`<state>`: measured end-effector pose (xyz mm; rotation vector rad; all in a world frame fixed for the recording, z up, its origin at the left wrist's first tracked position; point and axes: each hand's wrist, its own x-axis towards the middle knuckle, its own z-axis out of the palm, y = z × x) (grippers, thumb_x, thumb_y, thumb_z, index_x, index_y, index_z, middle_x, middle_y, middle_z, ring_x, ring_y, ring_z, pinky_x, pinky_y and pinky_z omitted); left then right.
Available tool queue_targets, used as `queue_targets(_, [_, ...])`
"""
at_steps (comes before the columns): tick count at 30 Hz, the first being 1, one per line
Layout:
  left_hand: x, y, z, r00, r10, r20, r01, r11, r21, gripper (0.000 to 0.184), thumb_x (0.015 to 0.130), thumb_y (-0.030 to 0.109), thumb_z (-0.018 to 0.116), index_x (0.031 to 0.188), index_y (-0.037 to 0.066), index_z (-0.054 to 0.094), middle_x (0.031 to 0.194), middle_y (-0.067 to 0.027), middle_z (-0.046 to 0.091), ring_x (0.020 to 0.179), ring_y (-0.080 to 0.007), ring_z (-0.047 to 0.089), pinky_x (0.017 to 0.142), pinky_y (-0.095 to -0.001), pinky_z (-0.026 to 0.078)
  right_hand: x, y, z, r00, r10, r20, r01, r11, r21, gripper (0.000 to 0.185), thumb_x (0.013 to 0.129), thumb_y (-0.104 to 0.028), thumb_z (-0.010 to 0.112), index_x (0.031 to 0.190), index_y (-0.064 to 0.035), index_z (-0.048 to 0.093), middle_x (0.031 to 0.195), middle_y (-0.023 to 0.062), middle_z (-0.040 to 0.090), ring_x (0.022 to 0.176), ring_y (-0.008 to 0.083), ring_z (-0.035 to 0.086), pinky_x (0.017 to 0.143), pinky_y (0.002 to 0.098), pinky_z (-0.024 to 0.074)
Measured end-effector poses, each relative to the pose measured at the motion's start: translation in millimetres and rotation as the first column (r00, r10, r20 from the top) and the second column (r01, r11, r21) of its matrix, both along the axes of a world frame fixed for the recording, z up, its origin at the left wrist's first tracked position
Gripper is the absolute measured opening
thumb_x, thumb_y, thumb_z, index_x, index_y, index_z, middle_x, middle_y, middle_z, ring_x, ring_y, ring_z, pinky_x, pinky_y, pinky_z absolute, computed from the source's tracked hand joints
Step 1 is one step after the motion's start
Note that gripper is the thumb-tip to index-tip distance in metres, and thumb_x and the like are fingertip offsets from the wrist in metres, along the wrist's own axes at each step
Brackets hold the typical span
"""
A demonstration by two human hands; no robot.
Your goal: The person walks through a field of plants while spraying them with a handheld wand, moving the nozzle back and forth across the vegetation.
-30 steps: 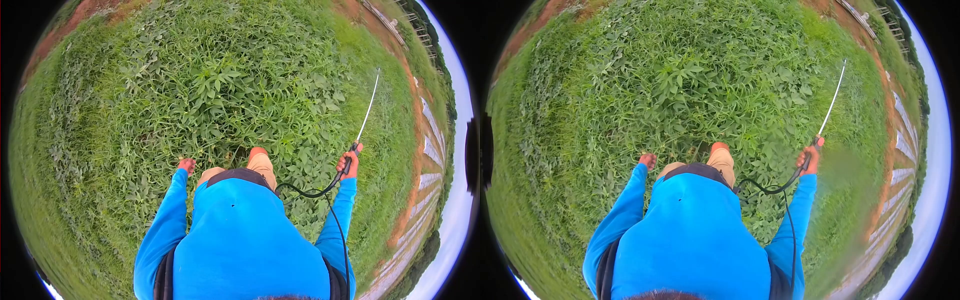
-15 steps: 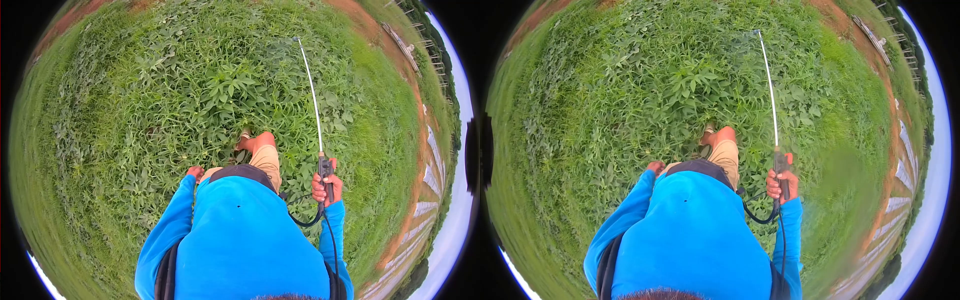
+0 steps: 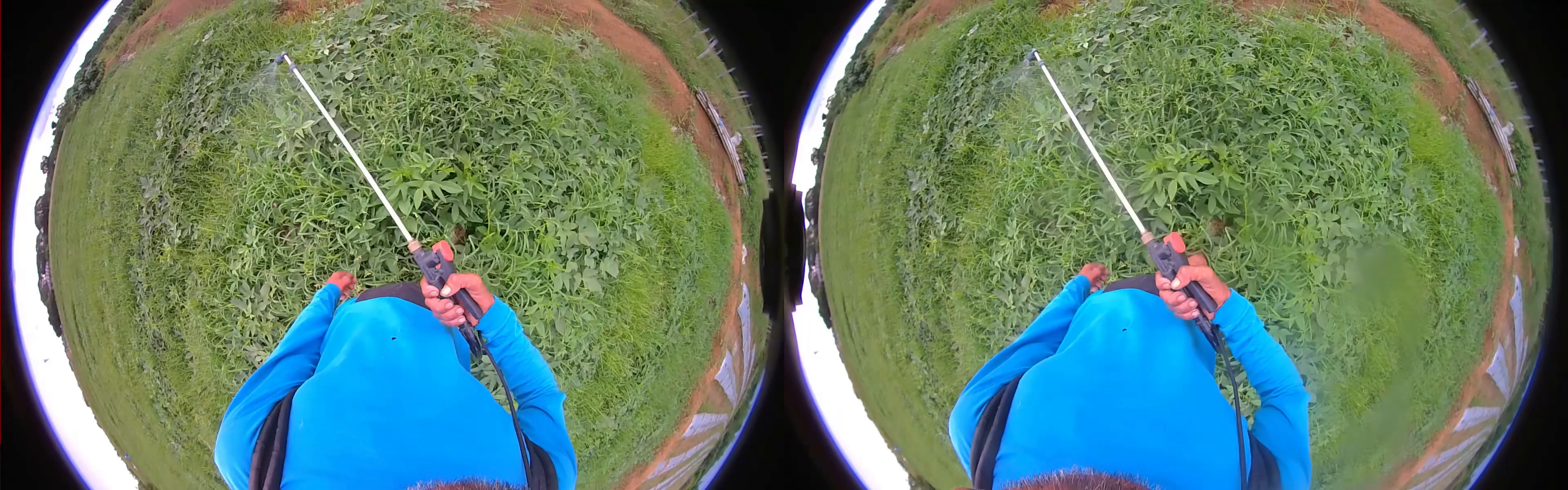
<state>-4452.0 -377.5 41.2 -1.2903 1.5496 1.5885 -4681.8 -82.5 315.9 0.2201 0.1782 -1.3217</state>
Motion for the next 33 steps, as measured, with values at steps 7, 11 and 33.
queue_targets(7, [-117, -10, 26, 0.99, -0.143, -0.003, 0.143, 0.989, -0.045, 0.03, 0.084, 0.035, 0.047, 0.089, 0.006, 0.056, 0.066, -0.0015, 0.052, 0.045, -0.0098, 0.045, 0.038, -0.0229, 0.035, -104, -35, -29, 0.993, 0.116, -0.013, -0.116, 0.984, -0.135, 0.013, 0.073, -0.017, 0.05, 0.077, -0.0104, 0.039, 0.059, -0.0027, 0.039, 0.042, 0.0046, 0.037, 0.035, 0.0205, 0.0315])
queue_targets(11, [-199, -5, 49, 0.99, -0.125, -0.063, 0.122, 0.991, -0.051, 0.029, 0.083, 0.032, 0.047, 0.088, 0.005, 0.057, 0.063, -0.0011, 0.052, 0.042, -0.0092, 0.044, 0.037, -0.0226, 0.035, -159, -25, -26, 0.984, 0.003, -0.178, -0.002, 1.0, 0.006, 0.014, 0.074, -0.018, 0.052, 0.078, -0.0102, 0.041, 0.058, -0.0031, 0.039, 0.04, 0.0035, 0.035, 0.035, 0.0194, 0.0311])
queue_targets(33, [-247, -41, -50, 0.962, -0.168, -0.216, 0.103, 0.954, -0.283, 0.033, 0.08, 0.029, 0.051, 0.091, 0.0, 0.061, 0.084, -0.0129, 0.063, 0.074, -0.0229, 0.058, 0.071, -0.0333, 0.046, -211, 209, 49, 0.626, -0.56, -0.543, 0.766, 0.31, 0.563, 0.011, 0.077, -0.021, 0.049, 0.077, -0.0124, 0.042, 0.057, -0.0007, 0.038, 0.04, 0.0097, 0.037, 0.036, 0.0244, 0.0335])
